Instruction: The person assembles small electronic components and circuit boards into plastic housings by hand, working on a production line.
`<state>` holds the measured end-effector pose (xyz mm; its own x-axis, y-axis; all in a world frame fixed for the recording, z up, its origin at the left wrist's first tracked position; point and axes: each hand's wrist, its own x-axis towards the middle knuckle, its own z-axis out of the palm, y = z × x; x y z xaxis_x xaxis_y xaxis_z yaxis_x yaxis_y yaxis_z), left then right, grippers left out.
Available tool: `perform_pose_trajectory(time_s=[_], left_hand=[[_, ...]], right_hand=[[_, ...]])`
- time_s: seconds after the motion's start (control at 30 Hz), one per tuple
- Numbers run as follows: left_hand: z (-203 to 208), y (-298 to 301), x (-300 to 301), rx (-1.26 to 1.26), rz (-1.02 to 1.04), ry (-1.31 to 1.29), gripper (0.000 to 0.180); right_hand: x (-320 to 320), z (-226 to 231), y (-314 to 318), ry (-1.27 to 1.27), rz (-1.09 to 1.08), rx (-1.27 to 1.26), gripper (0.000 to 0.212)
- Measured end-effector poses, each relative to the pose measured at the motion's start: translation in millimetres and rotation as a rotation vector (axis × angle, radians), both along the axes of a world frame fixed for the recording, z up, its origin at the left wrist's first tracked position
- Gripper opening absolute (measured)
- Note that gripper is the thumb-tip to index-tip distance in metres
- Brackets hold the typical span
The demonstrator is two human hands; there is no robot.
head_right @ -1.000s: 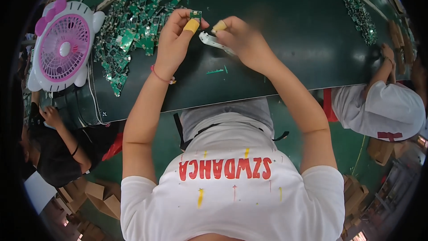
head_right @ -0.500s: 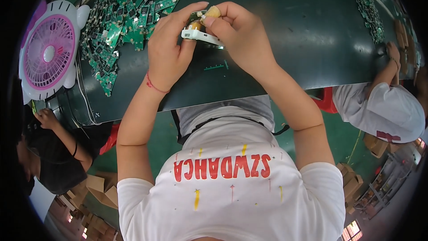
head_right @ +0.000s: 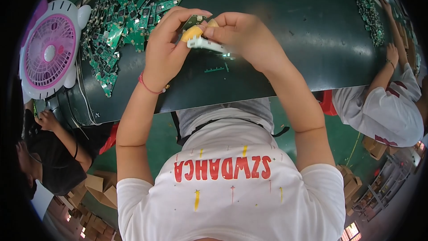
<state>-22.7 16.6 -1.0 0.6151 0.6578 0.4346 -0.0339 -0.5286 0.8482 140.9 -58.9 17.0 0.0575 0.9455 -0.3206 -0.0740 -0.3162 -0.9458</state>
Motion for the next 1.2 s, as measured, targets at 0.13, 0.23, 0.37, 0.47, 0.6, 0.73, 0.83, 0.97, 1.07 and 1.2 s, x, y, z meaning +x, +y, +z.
perform_pose_trajectory(time_s=[0.13,0.23,0.37,0.47,0.6,0.73,0.83,0.97,1.07,1.2], left_hand=[[-3,-2,0,-0.451,-0.066,-0.007,0.029],[2,-4,-1,-0.661,-0.113,-0.071,0.026],[-1,-8,0,-0.301,0.028,-0.096,0.027],[2,-10,-2,-0.025,0.052,-0.011,0.034],[2,-8,-3,0.147,0.063,-0.003,0.041],[3,-8,-5,0.212,0.067,-0.033,0.041],[7,-6,-4,0.232,0.067,-0.033,0.041],[6,-7,-4,0.264,0.073,-0.019,0.041],[6,-9,-4,0.267,0.076,-0.034,0.042],[-1,-6,-5,0.287,0.094,-0.064,0.044]], right_hand=[[-10,9,-6,-0.328,0.029,0.083,0.013],[-13,6,-8,-0.570,-0.003,0.176,0.022],[-20,8,-9,-0.369,-0.120,0.183,0.020],[-21,7,-8,-0.196,-0.102,0.237,0.020],[-20,10,-4,0.012,-0.061,0.136,0.015],[-22,13,-8,0.151,-0.049,0.100,0.014],[-24,14,-4,0.256,-0.078,0.164,0.015],[-24,10,-5,0.363,-0.099,0.150,0.015],[-15,1,-6,0.572,0.023,0.198,0.014],[-16,-2,-2,0.561,0.055,0.182,0.014]])
